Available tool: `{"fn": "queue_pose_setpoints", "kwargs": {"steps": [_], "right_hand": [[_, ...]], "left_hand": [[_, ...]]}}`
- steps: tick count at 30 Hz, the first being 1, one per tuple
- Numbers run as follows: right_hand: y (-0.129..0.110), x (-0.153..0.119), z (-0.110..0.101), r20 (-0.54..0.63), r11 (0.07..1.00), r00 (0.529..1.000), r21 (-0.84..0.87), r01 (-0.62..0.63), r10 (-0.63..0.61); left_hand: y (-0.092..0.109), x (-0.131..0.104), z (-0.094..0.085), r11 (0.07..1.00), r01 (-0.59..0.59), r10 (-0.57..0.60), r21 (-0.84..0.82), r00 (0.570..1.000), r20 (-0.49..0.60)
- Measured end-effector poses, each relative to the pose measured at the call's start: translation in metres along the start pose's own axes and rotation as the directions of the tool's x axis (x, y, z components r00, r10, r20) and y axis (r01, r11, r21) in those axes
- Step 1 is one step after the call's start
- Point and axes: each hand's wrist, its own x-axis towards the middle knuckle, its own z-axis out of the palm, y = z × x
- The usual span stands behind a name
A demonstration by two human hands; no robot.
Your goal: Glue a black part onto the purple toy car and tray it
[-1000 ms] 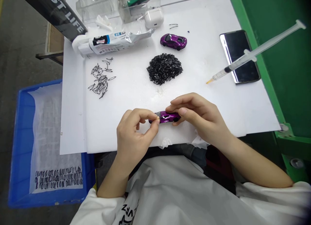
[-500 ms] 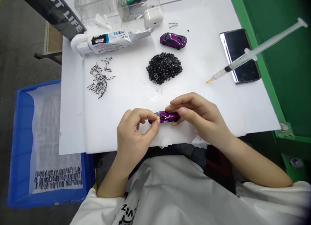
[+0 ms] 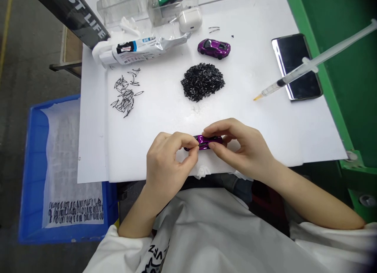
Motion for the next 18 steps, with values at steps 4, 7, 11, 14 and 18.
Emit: {"fn": "queue_pose_setpoints", "kwargs": {"steps": [4, 7, 11, 14, 18], "right_hand": [[0.0, -0.002, 0.001, -0.026, 0.993, 0.996, -0.084, 0.086, -0.088], [0.0, -0.002, 0.0, -0.075, 0.991, 0.992, -0.101, 0.089, -0.097], [0.002, -0.001, -0.001, -0.114, 0.984, 0.986, -0.142, 0.105, -0.121], [0.004, 0.0, -0.002, -0.016, 0.971, 0.985, -0.171, 0.168, -0.173], [0.004, 0.001, -0.004, 0.064, 0.969, 0.983, -0.165, 0.182, -0.173]], "left_hand": [[-0.004, -0.009, 0.007, 0.999, -0.03, 0.029, -0.021, 0.999, -0.021], [-0.007, -0.014, 0.011, 0.997, -0.078, 0.077, -0.013, 0.996, -0.041], [-0.008, -0.015, 0.012, 0.998, -0.041, 0.04, -0.055, 0.999, -0.017], [-0.009, -0.014, 0.012, 0.997, -0.028, 0.026, -0.074, 0.999, -0.029], [-0.009, -0.015, 0.014, 0.997, -0.041, 0.037, -0.072, 0.998, -0.06]]}}
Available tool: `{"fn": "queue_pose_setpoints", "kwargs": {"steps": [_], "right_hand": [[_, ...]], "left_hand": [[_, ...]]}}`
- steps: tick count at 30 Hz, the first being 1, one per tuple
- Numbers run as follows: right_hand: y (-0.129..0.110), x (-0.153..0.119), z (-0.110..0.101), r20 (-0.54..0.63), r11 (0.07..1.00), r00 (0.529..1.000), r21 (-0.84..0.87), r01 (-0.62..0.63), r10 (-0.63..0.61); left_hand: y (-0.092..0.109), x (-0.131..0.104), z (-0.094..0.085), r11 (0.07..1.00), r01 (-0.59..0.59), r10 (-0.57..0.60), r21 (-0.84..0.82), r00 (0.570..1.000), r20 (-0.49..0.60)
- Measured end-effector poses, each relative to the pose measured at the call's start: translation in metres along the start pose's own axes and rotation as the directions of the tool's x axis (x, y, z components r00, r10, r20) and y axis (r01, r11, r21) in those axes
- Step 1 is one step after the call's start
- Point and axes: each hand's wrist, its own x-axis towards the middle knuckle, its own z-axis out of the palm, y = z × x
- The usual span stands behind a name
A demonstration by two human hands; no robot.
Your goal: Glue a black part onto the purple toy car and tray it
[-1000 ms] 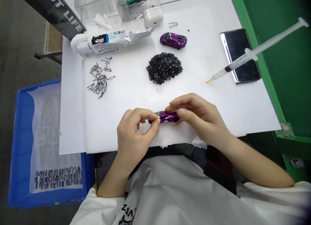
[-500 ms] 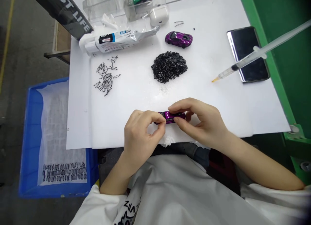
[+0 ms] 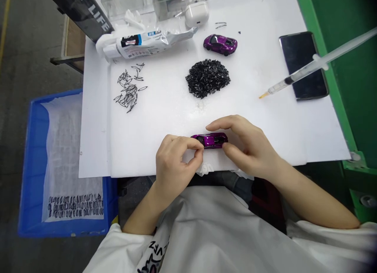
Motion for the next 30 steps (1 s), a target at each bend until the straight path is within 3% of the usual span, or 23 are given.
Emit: {"fn": "queue_pose_setpoints", "kwargs": {"steps": [9, 23, 30], "right_hand": [[0.0, -0.001, 0.0, 0.0, 0.998, 0.998, -0.012, -0.067, 0.067], [0.0, -0.002, 0.0, 0.058, 0.998, 0.998, -0.067, -0.016, 0.02], [-0.001, 0.0, 0.001, 0.093, 0.996, 0.996, -0.088, 0.021, -0.013]], "left_hand": [[0.003, -0.002, -0.007, 1.0, 0.023, -0.022, -0.017, 0.998, 0.055], [0.013, 0.002, -0.006, 0.996, 0.022, -0.028, 0.09, 0.998, 0.064], [0.017, 0.002, -0.001, 0.985, -0.034, 0.03, 0.171, 0.999, 0.029]]}}
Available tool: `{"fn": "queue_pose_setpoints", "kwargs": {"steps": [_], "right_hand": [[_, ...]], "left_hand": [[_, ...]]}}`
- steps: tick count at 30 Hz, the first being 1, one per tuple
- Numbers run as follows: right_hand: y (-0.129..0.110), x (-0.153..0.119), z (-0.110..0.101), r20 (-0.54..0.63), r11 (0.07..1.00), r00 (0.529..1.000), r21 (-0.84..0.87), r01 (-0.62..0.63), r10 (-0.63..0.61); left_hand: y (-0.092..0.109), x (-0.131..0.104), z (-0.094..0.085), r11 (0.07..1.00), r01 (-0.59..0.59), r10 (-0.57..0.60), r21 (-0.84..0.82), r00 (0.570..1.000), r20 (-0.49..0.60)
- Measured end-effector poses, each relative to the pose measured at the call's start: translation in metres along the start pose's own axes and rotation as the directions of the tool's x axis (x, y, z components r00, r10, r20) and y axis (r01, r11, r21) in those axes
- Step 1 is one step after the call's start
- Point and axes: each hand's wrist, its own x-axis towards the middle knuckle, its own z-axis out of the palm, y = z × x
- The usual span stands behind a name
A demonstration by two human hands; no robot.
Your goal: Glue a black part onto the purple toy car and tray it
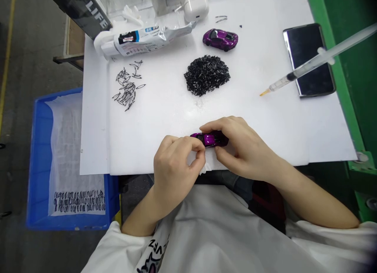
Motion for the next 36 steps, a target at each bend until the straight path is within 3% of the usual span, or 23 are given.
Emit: {"fn": "queue_pose_setpoints", "kwargs": {"steps": [14, 18, 23, 30, 36], "right_hand": [[0.001, 0.001, 0.002, 0.017, 1.0, 1.0, -0.005, 0.016, -0.016], [0.001, 0.001, 0.001, 0.033, 1.0, 0.999, -0.019, 0.003, -0.002], [0.0, 0.001, 0.001, 0.024, 1.0, 1.0, 0.004, 0.005, -0.005], [0.0, 0.0, -0.001, 0.008, 1.0, 1.0, 0.01, 0.01, -0.01], [0.003, -0.002, -0.001, 0.033, 1.0, 0.999, -0.011, 0.028, -0.028]], "left_hand": [[0.0, -0.001, 0.002, 0.999, -0.033, 0.033, 0.032, 0.999, -0.012], [-0.005, 0.008, -0.003, 0.998, 0.059, -0.059, 0.001, 0.991, 0.119], [-0.01, 0.017, -0.009, 0.987, 0.157, -0.136, -0.042, 0.939, 0.316], [-0.012, 0.017, -0.002, 0.978, 0.163, -0.119, -0.129, 0.948, 0.295], [-0.021, 0.014, -0.009, 0.972, 0.141, -0.062, -0.191, 0.927, 0.369]]}}
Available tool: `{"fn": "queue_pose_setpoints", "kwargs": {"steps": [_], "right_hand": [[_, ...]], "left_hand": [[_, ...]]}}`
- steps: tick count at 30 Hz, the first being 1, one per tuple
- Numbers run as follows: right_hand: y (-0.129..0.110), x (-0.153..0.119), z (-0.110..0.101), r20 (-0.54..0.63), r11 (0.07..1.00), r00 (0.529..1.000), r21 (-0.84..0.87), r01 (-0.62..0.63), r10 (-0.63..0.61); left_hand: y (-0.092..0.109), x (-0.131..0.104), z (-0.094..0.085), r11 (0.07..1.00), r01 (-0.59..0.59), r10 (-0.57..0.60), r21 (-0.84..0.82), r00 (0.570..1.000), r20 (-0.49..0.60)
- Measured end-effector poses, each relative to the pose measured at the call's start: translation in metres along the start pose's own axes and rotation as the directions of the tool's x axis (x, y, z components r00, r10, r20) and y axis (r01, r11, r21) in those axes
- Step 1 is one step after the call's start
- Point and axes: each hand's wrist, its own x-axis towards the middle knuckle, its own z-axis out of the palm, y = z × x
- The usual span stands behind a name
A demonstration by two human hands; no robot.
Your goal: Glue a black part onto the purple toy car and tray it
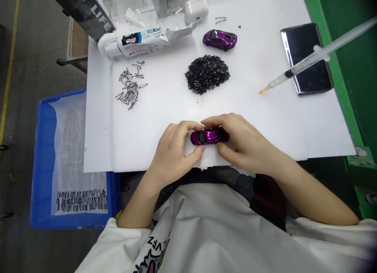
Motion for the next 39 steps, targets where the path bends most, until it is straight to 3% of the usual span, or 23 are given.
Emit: {"fn": "queue_pose_setpoints", "kwargs": {"steps": [14, 39], "right_hand": [[-0.001, 0.001, 0.001, 0.01, 1.0, 1.0, 0.0, -0.027, 0.027], [-0.009, 0.003, -0.001, 0.038, 0.997, 0.997, -0.04, -0.068, 0.069]], "left_hand": [[0.007, 0.002, 0.008, 0.996, 0.084, -0.084, 0.002, 0.994, -0.069], [0.003, 0.0, 0.01, 0.997, 0.023, -0.016, 0.069, 0.994, -0.109]]}}
